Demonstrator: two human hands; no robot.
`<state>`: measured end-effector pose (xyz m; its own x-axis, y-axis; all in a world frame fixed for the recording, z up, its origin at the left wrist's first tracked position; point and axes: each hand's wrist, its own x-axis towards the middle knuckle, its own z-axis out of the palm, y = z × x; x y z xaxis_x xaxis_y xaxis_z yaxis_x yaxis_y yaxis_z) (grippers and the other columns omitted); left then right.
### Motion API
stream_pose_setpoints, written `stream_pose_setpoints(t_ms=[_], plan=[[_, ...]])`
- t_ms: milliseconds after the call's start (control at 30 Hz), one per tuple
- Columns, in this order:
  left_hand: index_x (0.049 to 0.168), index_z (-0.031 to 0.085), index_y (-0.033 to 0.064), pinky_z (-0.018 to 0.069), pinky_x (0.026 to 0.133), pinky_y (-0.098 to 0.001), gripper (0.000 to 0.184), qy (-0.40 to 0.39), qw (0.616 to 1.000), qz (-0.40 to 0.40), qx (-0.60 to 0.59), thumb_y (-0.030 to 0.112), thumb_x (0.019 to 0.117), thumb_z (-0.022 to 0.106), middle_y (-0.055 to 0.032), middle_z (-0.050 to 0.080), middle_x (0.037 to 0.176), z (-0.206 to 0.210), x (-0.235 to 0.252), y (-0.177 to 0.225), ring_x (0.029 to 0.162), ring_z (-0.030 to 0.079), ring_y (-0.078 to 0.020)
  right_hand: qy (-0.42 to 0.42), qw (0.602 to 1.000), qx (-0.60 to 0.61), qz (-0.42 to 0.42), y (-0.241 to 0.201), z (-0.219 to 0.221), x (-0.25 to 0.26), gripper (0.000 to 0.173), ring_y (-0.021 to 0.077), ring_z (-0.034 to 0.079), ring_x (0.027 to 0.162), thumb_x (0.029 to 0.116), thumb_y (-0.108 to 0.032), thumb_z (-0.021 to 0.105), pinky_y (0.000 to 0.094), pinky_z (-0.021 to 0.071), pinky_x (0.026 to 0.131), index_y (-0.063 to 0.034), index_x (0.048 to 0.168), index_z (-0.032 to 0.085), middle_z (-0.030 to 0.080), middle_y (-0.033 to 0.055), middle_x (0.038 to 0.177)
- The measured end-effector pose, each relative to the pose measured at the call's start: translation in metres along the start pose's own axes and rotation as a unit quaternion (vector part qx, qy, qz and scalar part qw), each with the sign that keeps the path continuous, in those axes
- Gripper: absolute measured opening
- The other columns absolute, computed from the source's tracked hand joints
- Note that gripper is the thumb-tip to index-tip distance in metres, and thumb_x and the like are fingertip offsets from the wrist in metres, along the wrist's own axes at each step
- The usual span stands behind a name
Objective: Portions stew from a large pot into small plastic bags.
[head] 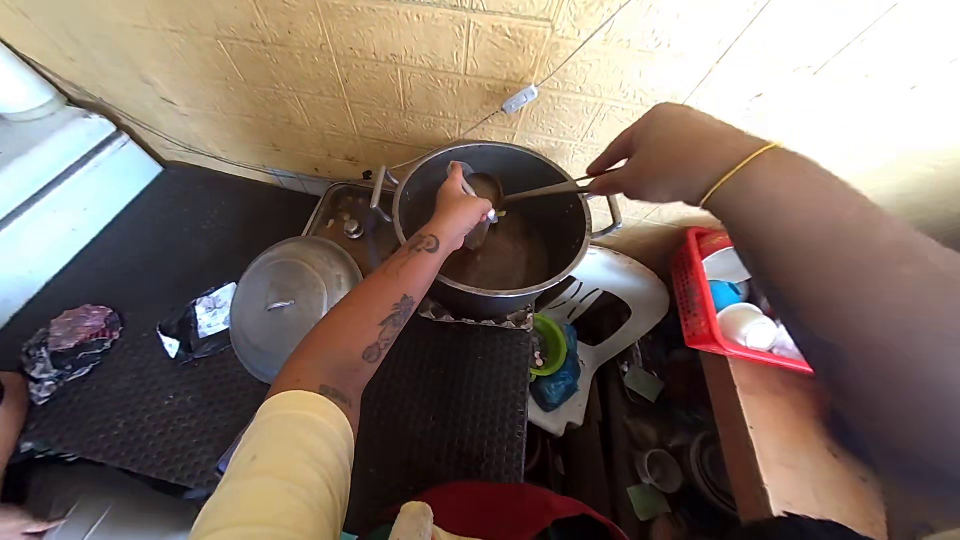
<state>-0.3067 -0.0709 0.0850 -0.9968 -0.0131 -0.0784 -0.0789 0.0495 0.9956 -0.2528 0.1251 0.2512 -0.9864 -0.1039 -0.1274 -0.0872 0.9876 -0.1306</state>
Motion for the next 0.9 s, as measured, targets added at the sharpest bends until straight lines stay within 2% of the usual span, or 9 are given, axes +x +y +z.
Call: stream_pose_setpoints(t_ms=[100, 167, 233, 333, 433, 567, 733, 833, 900], plan=[[0.164, 0.014, 0.0074, 0.0569, 0.071, -0.031, 0.107, 0.017, 0.999, 0.014, -0.026, -0.017, 0.0765, 0.069, -0.0239, 0.036, 0.154, -0.003, 0.001, 0.0, 0.089, 0.064, -0.0212, 0.034, 0.985, -0.166, -0.043, -0.036, 0.011, -0.031, 0.021, 0.0475, 0.069, 0.096, 0.0983, -0.02, 0.066, 0.0688, 0.0507, 0.07, -0.0156, 0.115, 0.077, 0.072, 0.023, 0.1], [0.16, 0.023, 0.0051, 0.0561, 0.069, -0.0297, 0.098, 0.025, 0.999, 0.011, -0.044, -0.018, 0.0765, 0.069, -0.0231, 0.046, 0.141, -0.009, 0.0, -0.002, 0.084, 0.063, -0.0198, 0.071, 0.969, -0.229, -0.051, -0.043, 0.016, -0.043, 0.018, 0.0466, 0.069, 0.086, 0.0994, -0.014, 0.062, 0.0624, 0.0499, 0.06, -0.0132, 0.109, 0.076, 0.07, 0.0225, 0.09], [0.158, 0.028, 0.0057, 0.0561, 0.07, -0.0279, 0.091, 0.022, 0.998, -0.005, -0.056, -0.017, 0.0796, 0.069, -0.0221, 0.049, 0.139, -0.017, -0.005, -0.001, 0.084, 0.063, -0.0182, 0.088, 0.964, -0.249, -0.035, -0.039, 0.02, -0.042, 0.014, 0.0483, 0.069, 0.083, 0.0989, -0.008, 0.059, 0.0612, 0.0479, 0.056, -0.0065, 0.099, 0.073, 0.068, 0.0249, 0.086], [0.158, 0.03, 0.006, 0.0545, 0.067, -0.0254, 0.091, 0.016, 0.998, 0.0, -0.065, -0.017, 0.0797, 0.07, -0.0205, 0.05, 0.139, -0.026, -0.011, 0.002, 0.081, 0.062, -0.0149, 0.068, 0.969, -0.236, -0.015, -0.027, 0.043, -0.019, 0.013, 0.0524, 0.067, 0.09, 0.0953, 0.0, 0.06, 0.0652, 0.0493, 0.061, 0.0011, 0.103, 0.07, 0.067, 0.0295, 0.096], [0.158, 0.03, 0.0046, 0.0543, 0.068, -0.0253, 0.089, 0.01, 0.998, 0.009, -0.069, -0.015, 0.0811, 0.069, -0.0189, 0.049, 0.143, -0.035, -0.016, 0.014, 0.083, 0.062, -0.0141, 0.058, 0.965, -0.25, -0.053, -0.008, 0.09, 0.011, 0.017, 0.0534, 0.066, 0.096, 0.0928, 0.008, 0.058, 0.0637, 0.0512, 0.068, 0.0098, 0.11, 0.062, 0.065, 0.0323, 0.102], [0.15, 0.04, 0.0036, 0.0527, 0.064, -0.0233, 0.075, 0.009, 0.998, 0.031, -0.063, -0.014, 0.0824, 0.067, -0.0155, 0.06, 0.122, -0.051, -0.019, 0.032, 0.076, 0.061, -0.0128, 0.034, 0.963, -0.26, -0.057, 0.0, 0.136, 0.034, 0.021, 0.0508, 0.066, 0.1, 0.0965, 0.008, 0.054, 0.0604, 0.0527, 0.073, 0.011, 0.116, 0.061, 0.065, 0.0313, 0.105], [0.15, 0.041, 0.0035, 0.0514, 0.062, -0.021, 0.073, 0.016, 0.998, 0.03, -0.056, -0.014, 0.0836, 0.066, -0.0145, 0.059, 0.119, -0.066, -0.024, 0.047, 0.075, 0.06, -0.0115, -0.036, 0.989, -0.107, 0.095, 0.002, 0.137, 0.049, 0.018, 0.051, 0.068, 0.101, 0.092, -0.015, 0.067, 0.0698, 0.0514, 0.07, 0.0011, 0.099, 0.07, 0.069, 0.0293, 0.106], [0.152, 0.038, 0.0043, 0.052, 0.063, -0.021, 0.077, 0.019, 0.997, 0.027, -0.063, -0.014, 0.0838, 0.067, -0.0154, 0.058, 0.125, -0.07, -0.026, 0.047, 0.077, 0.061, -0.0121, -0.06, 0.99, 0.005, 0.129, 0.024, 0.133, 0.069, 0.03, 0.0512, 0.065, 0.111, 0.0956, -0.028, 0.066, 0.0757, 0.0474, 0.083, -0.0031, 0.11, 0.075, 0.069, 0.0299, 0.114], [0.155, 0.035, 0.0046, 0.0523, 0.063, -0.0208, 0.08, 0.023, 0.997, 0.024, -0.069, -0.014, 0.0839, 0.067, -0.0162, 0.057, 0.127, -0.071, -0.026, 0.045, 0.077, 0.061, -0.0124, -0.076, 0.986, 0.074, 0.128, 0.038, 0.131, 0.077, 0.033, 0.0487, 0.063, 0.115, 0.0978, -0.029, 0.068, 0.0737, 0.0444, 0.095, -0.0012, 0.114, 0.075, 0.069, 0.0295, 0.117]])
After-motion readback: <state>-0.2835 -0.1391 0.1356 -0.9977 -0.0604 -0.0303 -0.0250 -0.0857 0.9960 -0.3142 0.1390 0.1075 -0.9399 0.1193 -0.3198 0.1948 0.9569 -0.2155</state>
